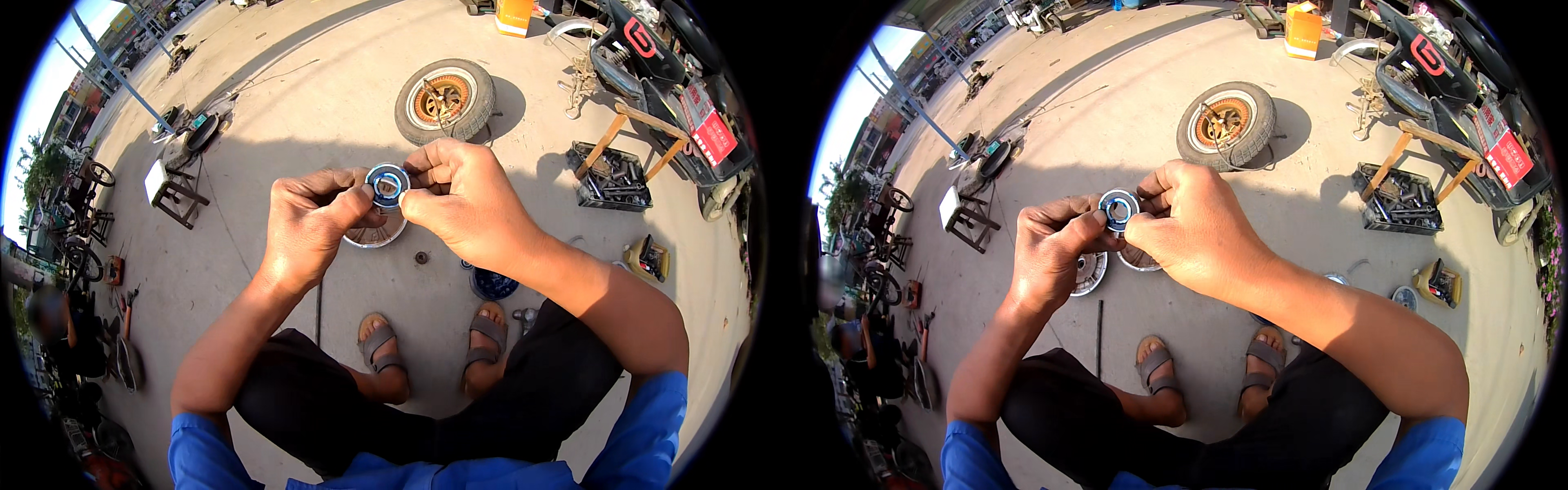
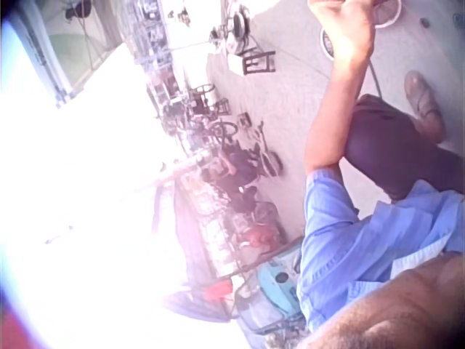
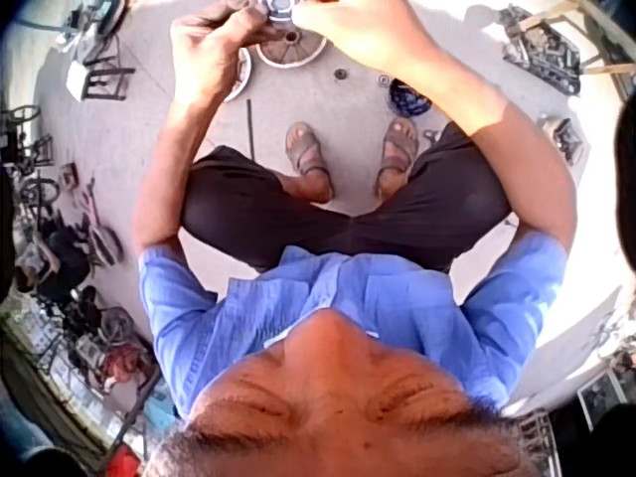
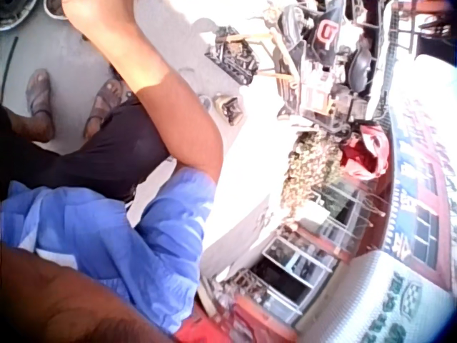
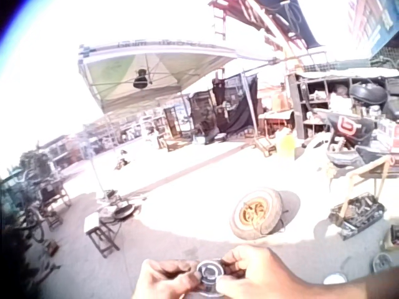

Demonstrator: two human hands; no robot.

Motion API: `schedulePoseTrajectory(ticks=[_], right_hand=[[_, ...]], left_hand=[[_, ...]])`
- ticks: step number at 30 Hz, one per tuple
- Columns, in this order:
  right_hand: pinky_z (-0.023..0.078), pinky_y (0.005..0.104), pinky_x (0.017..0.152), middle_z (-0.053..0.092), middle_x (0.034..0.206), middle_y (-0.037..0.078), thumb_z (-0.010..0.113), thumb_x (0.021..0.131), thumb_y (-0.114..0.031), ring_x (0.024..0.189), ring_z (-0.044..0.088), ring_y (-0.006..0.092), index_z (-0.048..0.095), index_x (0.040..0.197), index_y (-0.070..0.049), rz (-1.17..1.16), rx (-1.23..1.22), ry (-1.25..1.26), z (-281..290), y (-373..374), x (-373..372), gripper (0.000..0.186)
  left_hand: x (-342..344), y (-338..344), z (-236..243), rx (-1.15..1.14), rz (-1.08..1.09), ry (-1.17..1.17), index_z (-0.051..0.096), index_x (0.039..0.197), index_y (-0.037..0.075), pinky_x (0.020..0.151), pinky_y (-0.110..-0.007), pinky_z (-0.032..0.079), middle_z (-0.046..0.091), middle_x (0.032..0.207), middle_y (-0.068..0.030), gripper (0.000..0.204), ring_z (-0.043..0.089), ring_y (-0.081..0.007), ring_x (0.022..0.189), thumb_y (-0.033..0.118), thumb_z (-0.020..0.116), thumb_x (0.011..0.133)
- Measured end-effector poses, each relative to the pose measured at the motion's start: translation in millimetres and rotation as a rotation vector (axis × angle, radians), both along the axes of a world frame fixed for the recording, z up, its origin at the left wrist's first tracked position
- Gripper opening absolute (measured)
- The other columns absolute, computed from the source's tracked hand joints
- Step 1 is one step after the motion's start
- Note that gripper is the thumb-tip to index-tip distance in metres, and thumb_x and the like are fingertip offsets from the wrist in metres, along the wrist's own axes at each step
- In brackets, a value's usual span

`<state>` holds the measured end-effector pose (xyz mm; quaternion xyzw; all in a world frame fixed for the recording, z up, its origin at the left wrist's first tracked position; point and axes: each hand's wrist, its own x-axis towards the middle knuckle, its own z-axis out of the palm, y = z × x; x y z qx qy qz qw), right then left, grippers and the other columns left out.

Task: The person sits on the ground and uses pliers to remove a seal from a bearing. They then apply grease to the bearing and place it into a hub assembly. Finally, they use a hammer to tap the bearing into place within the hub.

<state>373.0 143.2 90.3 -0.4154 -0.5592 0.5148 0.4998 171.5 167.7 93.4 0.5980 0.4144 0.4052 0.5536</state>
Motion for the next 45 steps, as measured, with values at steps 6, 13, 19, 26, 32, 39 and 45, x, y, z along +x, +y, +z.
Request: schedulePoseTrajectory(ticks=[6, 13, 19, 26, 32, 39, 45], right_hand=[[0.057, 0.0296, 0.073, 0.071, 0.095, 0.024, 0.067, 0.078, -0.006, 0.087, 0.070, 0.0199, 0.056, 0.110, 0.022, -0.015, 0.034, -0.034, -12.1, 8.1, 2.9, 0.044], [0.056, 0.0313, 0.083, 0.068, 0.105, 0.025, 0.066, 0.081, -0.005, 0.099, 0.068, 0.0219, 0.050, 0.120, 0.022, 0.059, -0.049, 0.023, -5.6, 8.5, 12.0, 0.050], [0.055, 0.0314, 0.083, 0.069, 0.105, 0.021, 0.067, 0.083, -0.002, 0.096, 0.068, 0.0189, 0.046, 0.124, 0.016, 0.147, -0.134, 0.107, 6.3, 5.3, 14.2, 0.049], [0.058, 0.0334, 0.084, 0.068, 0.108, 0.026, 0.063, 0.087, 0.001, 0.093, 0.072, 0.0250, 0.040, 0.128, 0.020, 0.227, -0.153, 0.111, 6.3, 4.6, 13.2, 0.050], [0.058, 0.0333, 0.085, 0.067, 0.110, 0.026, 0.063, 0.088, 0.002, 0.096, 0.072, 0.0244, 0.041, 0.127, 0.018, 0.228, -0.138, 0.119, 7.8, 4.2, 13.4, 0.048], [0.057, 0.0336, 0.087, 0.067, 0.113, 0.025, 0.064, 0.089, 0.001, 0.099, 0.070, 0.0231, 0.042, 0.127, 0.017, 0.231, -0.117, 0.151, 4.8, 4.8, 14.6, 0.047], [0.056, 0.0320, 0.084, 0.067, 0.115, 0.022, 0.066, 0.092, -0.008, 0.099, 0.067, 0.0186, 0.047, 0.131, 0.015, 0.173, -0.064, 0.092, -1.8, 8.5, 26.3, 0.050]], left_hand=[[0.9, 2.4, -7.1, -0.005, 0.001, -0.066, 0.071, 0.110, -0.009, 0.075, -0.031, 0.061, 0.074, 0.092, -0.0134, 0.026, 0.071, -0.0160, 0.078, 0.010, 0.069, 0.093], [-5.1, 9.6, -14.1, -0.101, -0.132, -0.242, 0.068, 0.111, -0.009, 0.083, -0.037, 0.060, 0.072, 0.097, -0.0158, 0.029, 0.071, -0.0213, 0.086, 0.015, 0.067, 0.096], [-9.4, 17.5, -16.0, -0.338, -0.324, -0.386, 0.068, 0.109, -0.003, 0.088, -0.041, 0.058, 0.069, 0.091, -0.0077, 0.035, 0.068, -0.0191, 0.086, 0.031, 0.060, 0.102], [-9.1, 16.6, -25.4, -0.509, -0.426, -0.575, 0.068, 0.102, 0.003, 0.081, -0.037, 0.044, 0.066, 0.091, -0.0063, 0.032, 0.056, -0.0164, 0.083, 0.034, 0.063, 0.100], [-7.8, 16.9, -25.3, -0.540, -0.454, -0.615, 0.067, 0.102, 0.004, 0.080, -0.035, 0.043, 0.063, 0.090, -0.0042, 0.029, 0.052, -0.0159, 0.082, 0.032, 0.068, 0.096], [-7.9, 13.0, -25.0, -0.559, -0.440, -0.642, 0.067, 0.105, 0.001, 0.083, -0.037, 0.043, 0.066, 0.095, -0.0073, 0.031, 0.054, -0.0182, 0.085, 0.028, 0.075, 0.091], [-6.8, 14.4, -18.8, -0.516, -0.426, -0.648, 0.067, 0.103, 0.001, 0.083, -0.036, 0.042, 0.064, 0.094, -0.0073, 0.030, 0.053, -0.0182, 0.085, 0.026, 0.076, 0.090]])
